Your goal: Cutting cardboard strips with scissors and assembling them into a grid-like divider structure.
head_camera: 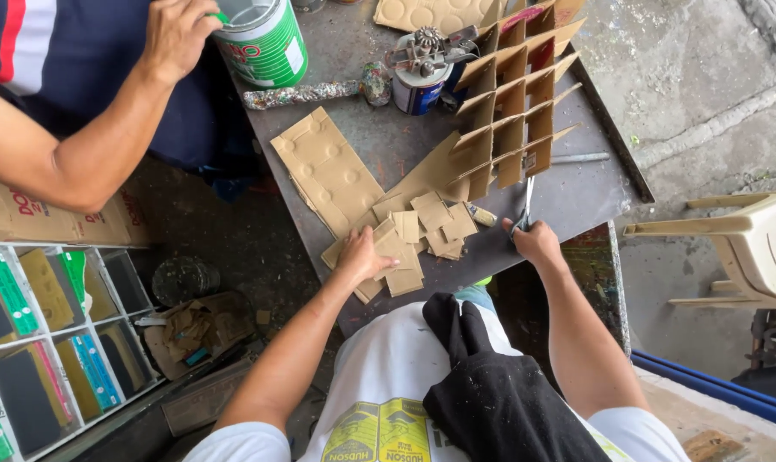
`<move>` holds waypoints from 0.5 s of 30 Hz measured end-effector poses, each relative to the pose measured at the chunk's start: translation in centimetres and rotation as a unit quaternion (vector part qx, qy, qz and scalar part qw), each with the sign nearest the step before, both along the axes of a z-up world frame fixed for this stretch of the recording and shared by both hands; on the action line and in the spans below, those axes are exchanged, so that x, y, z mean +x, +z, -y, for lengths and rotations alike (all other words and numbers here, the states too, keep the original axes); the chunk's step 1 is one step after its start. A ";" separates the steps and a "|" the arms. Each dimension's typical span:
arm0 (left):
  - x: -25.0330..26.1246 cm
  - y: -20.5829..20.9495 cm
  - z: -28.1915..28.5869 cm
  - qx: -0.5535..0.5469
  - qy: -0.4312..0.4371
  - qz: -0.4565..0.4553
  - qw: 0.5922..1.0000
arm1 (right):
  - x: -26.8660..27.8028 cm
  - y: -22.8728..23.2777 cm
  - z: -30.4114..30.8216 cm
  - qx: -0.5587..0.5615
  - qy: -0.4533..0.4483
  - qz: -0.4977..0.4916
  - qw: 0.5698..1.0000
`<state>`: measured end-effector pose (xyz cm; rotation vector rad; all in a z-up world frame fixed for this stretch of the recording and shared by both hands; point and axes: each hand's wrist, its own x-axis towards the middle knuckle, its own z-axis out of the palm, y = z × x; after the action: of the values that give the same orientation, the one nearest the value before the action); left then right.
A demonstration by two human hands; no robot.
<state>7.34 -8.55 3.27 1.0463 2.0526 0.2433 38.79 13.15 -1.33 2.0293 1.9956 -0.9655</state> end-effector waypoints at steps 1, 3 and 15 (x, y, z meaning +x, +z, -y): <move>-0.1 0.4 0.0 0.003 0.006 0.009 1.000 | -0.2 0.8 -0.2 -0.018 0.004 -0.003 1.000; 0.0 -1.9 0.2 0.003 0.014 0.023 1.000 | -0.1 0.9 -0.4 -0.035 -0.017 -0.025 0.999; -1.5 2.5 1.0 0.092 0.005 -0.093 0.991 | 0.1 1.2 0.3 -0.029 -0.023 -0.052 0.998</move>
<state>5.84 -9.54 5.78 1.2081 2.2354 0.3576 38.87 12.81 -0.18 2.0426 1.9542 -1.1475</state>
